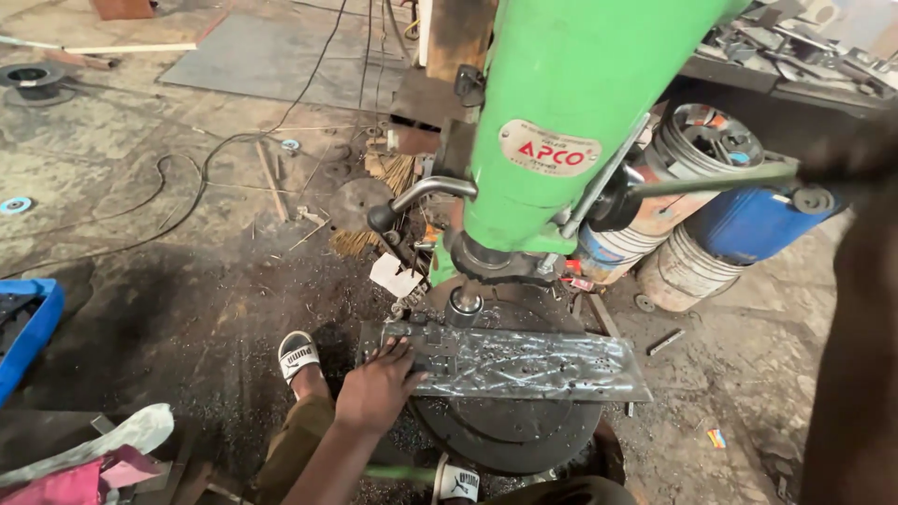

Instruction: Drilling holes into a metal plate using a pedestal drill machine.

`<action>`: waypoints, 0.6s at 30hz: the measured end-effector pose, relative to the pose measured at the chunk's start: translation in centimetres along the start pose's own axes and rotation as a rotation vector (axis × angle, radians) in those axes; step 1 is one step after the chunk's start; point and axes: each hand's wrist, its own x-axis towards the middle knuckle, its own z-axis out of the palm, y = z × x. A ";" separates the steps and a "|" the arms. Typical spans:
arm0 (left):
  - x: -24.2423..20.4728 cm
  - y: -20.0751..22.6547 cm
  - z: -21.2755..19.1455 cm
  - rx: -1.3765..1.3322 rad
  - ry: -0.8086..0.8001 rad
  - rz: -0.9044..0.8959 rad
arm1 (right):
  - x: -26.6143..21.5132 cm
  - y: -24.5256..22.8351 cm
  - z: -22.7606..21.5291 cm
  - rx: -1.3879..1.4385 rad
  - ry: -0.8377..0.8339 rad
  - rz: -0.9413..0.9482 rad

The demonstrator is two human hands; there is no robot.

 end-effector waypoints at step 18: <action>-0.5 0.3 -4.3 0.082 -0.153 -0.055 | -21.4 -11.8 9.6 0.049 0.210 0.614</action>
